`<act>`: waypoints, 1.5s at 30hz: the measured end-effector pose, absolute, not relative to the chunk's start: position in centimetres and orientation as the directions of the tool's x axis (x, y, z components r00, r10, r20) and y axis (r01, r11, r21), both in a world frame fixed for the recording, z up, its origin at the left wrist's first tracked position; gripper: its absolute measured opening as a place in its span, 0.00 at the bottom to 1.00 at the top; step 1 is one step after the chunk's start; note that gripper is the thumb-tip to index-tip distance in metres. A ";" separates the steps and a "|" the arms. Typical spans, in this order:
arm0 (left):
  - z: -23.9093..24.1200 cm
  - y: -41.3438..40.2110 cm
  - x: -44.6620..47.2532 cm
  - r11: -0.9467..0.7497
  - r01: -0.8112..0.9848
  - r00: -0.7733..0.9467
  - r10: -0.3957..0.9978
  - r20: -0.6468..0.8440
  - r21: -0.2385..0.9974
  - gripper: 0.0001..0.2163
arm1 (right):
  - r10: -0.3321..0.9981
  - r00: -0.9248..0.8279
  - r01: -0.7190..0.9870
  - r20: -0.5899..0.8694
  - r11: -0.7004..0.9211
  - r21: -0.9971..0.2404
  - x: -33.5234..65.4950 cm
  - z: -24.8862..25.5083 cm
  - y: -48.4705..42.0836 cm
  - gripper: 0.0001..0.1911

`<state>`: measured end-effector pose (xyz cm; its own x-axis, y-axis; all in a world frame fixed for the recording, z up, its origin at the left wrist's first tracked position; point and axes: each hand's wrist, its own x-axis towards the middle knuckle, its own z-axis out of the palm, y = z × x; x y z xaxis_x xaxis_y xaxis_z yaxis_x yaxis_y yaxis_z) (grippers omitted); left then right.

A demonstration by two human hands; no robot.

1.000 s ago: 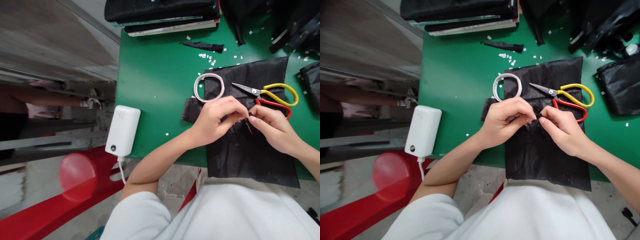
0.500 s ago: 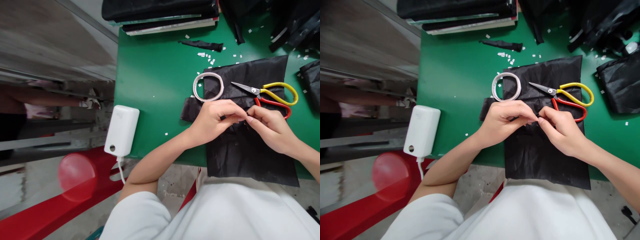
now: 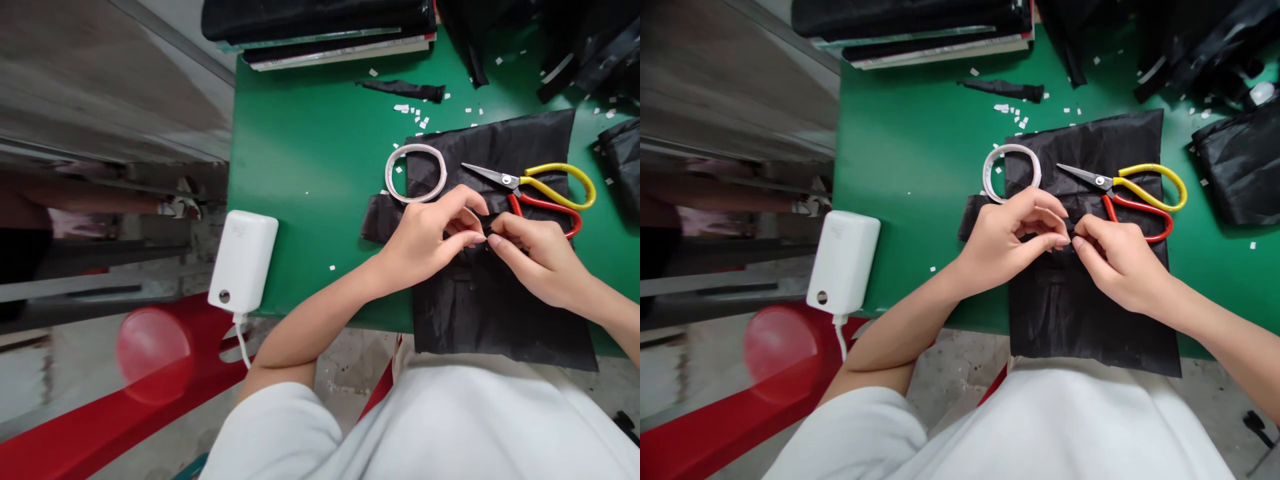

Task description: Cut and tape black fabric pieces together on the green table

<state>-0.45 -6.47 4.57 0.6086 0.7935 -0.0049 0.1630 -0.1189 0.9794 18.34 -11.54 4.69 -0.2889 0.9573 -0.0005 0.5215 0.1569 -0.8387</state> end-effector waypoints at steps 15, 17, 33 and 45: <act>4.8 -6.2 -0.6 0.012 0.135 0.626 0.774 -0.095 0.991 0.08 | 0.948 -0.314 0.574 0.050 0.232 -0.785 18.3 4.8 -11.6 0.09; 4.8 -6.1 -0.4 0.120 0.080 0.616 0.774 -0.144 0.989 0.09 | 0.957 -0.289 0.565 0.029 0.195 -0.802 18.3 5.0 -11.4 0.09; 3.9 -6.6 0.5 0.414 -0.126 0.481 0.820 -0.310 0.901 0.23 | 0.923 -0.175 0.680 0.342 0.365 -0.636 17.9 3.9 -11.8 0.07; 4.1 -6.6 0.5 0.394 -0.077 0.470 0.825 -0.315 0.916 0.21 | 0.821 -0.291 0.751 0.491 0.514 -0.414 17.9 3.3 -12.4 0.11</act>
<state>0.53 -6.56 4.13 0.4699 0.8247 -0.3147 -0.0775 0.3936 0.9160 17.93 -12.39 3.34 -0.2909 0.8209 0.4915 0.7511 0.5141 -0.4141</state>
